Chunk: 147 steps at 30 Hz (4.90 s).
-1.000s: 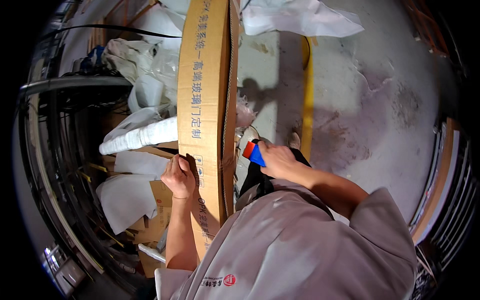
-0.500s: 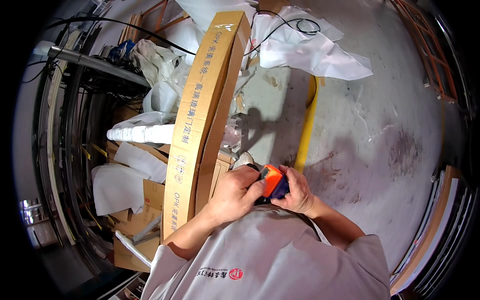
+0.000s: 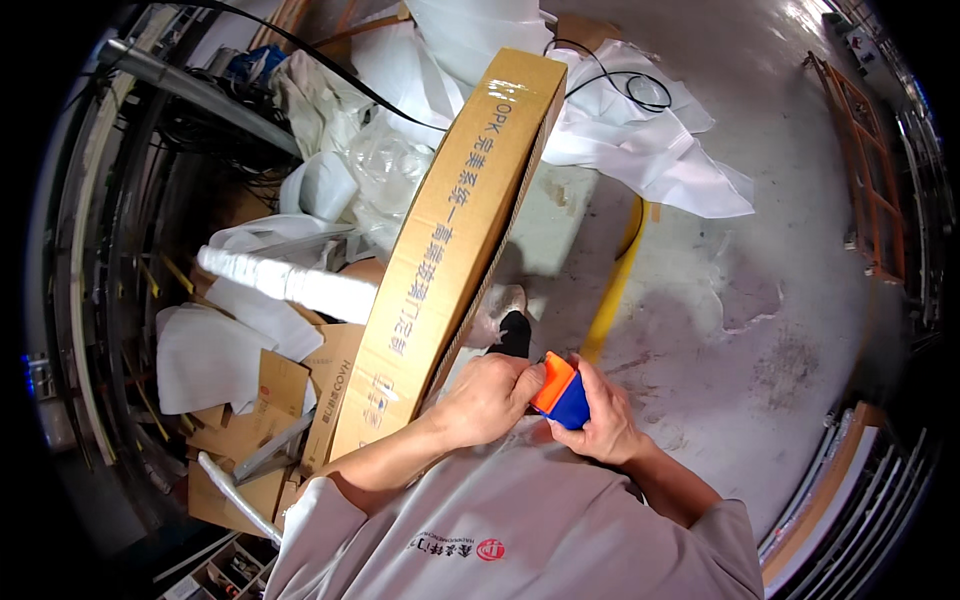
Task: The person seals a long cardboard box using a tape dispenser, applying tape along the top seams and the ends.
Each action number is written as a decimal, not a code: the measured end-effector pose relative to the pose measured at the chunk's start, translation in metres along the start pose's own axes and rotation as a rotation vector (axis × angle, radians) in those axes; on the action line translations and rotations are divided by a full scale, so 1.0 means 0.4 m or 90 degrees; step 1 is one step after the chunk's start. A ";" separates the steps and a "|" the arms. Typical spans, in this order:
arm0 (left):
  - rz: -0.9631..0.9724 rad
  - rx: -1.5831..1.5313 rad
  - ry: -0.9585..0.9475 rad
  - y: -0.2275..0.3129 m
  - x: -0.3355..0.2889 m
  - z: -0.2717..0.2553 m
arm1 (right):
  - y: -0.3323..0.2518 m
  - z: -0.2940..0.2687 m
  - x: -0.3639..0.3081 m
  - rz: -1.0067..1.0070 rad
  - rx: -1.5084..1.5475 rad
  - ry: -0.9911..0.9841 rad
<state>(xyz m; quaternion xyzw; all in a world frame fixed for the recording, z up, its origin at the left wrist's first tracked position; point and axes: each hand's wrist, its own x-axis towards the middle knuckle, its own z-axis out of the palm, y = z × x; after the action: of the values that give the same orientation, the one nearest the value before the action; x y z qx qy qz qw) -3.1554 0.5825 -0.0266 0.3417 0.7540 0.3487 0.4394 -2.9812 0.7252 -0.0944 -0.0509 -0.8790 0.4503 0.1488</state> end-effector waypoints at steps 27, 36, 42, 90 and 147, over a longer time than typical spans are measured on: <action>0.009 -0.191 0.376 -0.428 0.174 -0.649 | -0.058 -0.169 0.568 -0.053 -0.235 -0.362; 0.144 -0.116 0.299 -0.844 0.482 -0.240 | -0.161 -0.040 0.813 0.135 -0.434 -0.674; -0.169 -0.857 -0.090 -0.855 0.528 -0.027 | -0.129 -0.037 0.782 0.135 -0.486 -0.644; -0.112 0.387 0.477 -0.131 0.325 -0.133 | 0.422 0.043 0.403 -0.259 -0.035 -0.136; -0.417 -0.884 0.634 -0.601 0.344 -0.379 | 0.572 0.774 0.681 -0.136 0.414 0.009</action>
<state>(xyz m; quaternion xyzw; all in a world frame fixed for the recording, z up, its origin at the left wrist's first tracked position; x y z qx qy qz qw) -3.3946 0.5355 -0.2272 -0.4201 0.5366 0.6888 0.2472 -3.3452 0.6807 -0.3905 0.0882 -0.6886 0.6886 0.2094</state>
